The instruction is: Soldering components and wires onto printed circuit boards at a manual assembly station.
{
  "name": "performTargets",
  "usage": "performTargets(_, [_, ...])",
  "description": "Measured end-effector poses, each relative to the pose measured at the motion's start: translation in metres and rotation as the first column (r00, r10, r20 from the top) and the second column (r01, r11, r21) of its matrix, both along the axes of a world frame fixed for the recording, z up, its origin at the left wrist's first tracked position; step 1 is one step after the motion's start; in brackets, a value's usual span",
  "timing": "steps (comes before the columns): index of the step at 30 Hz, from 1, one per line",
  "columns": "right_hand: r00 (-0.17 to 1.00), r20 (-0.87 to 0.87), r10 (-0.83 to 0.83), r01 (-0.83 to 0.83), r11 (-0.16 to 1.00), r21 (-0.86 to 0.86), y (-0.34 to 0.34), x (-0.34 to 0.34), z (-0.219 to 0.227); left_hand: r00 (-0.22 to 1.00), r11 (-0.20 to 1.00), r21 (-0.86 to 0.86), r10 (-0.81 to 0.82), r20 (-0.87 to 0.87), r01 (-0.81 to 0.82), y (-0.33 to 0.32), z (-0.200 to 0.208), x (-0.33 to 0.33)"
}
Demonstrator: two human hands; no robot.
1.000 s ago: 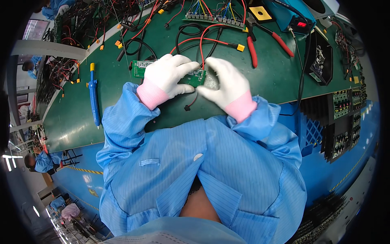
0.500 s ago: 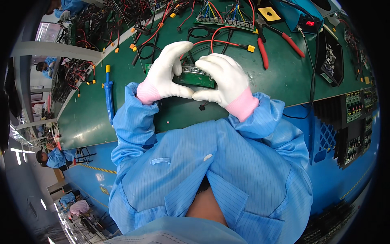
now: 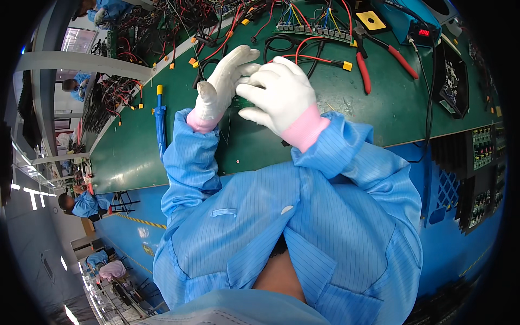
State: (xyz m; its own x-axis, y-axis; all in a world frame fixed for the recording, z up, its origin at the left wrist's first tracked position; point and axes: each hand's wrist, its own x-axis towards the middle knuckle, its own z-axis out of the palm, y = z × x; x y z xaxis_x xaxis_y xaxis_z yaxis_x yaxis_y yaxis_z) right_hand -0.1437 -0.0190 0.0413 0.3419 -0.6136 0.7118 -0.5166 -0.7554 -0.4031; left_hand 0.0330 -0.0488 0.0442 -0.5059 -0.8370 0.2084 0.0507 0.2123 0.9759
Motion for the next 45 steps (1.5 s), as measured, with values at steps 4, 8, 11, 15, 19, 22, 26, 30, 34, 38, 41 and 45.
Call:
performTargets(4, [0.995,-0.079,-0.063,0.059,0.997,-0.044,-0.008,0.014,-0.005,1.000,1.000,-0.017,0.013,0.018,-0.013,0.002,0.004,-0.004])
performTargets(8, [0.996,-0.061,-0.058,0.056,0.998,-0.038,-0.017,0.007,-0.007,0.999,1.000,0.005,0.012,0.040,-0.012,0.003,0.005,-0.002])
performTargets(11, [0.999,-0.017,-0.036,0.035,0.999,-0.018,-0.018,0.003,-0.009,0.999,0.999,0.033,0.003,0.054,-0.004,0.004,0.005,0.000])
performTargets(15, [0.997,0.060,-0.058,0.062,0.996,-0.064,-0.014,0.008,-0.008,0.999,0.999,0.032,0.000,0.047,-0.001,0.005,0.004,0.001])
performTargets(19, [0.984,-0.097,-0.147,0.135,0.984,-0.115,-0.021,0.017,-0.002,0.999,1.000,-0.009,-0.019,-0.040,0.019,0.001,-0.001,0.002])
performTargets(22, [0.980,-0.131,-0.151,0.134,0.982,-0.131,-0.025,0.017,-0.001,0.998,1.000,-0.015,-0.015,-0.060,0.014,-0.002,-0.002,0.003])
performTargets(26, [0.994,-0.079,-0.078,0.068,0.990,-0.124,-0.028,0.012,-0.002,0.999,1.000,0.009,0.009,-0.032,-0.009,-0.003,-0.002,0.002])
performTargets(30, [0.993,0.114,-0.007,0.014,0.998,-0.061,-0.024,-0.003,-0.001,0.987,0.977,0.193,0.113,-0.117,-0.089,0.001,0.002,0.001])
performTargets(34, [0.968,0.249,-0.006,0.015,0.999,-0.038,-0.028,-0.019,-0.008,0.993,0.997,-0.040,0.067,0.095,-0.063,0.002,0.004,0.000])
performTargets(38, [0.956,0.294,0.025,-0.033,0.999,0.020,-0.026,-0.030,-0.012,0.986,0.994,-0.101,0.060,0.153,-0.045,0.002,0.004,-0.005])
performTargets(41, [0.952,0.304,0.036,-0.075,0.990,0.116,-0.022,-0.042,-0.015,0.989,0.995,-0.086,0.055,0.135,-0.044,0.001,0.004,-0.008])
performTargets(45, [0.849,0.519,-0.096,-0.183,0.869,0.460,-0.022,-0.074,-0.021,0.995,0.998,-0.066,0.027,0.099,-0.021,0.002,0.005,-0.005])
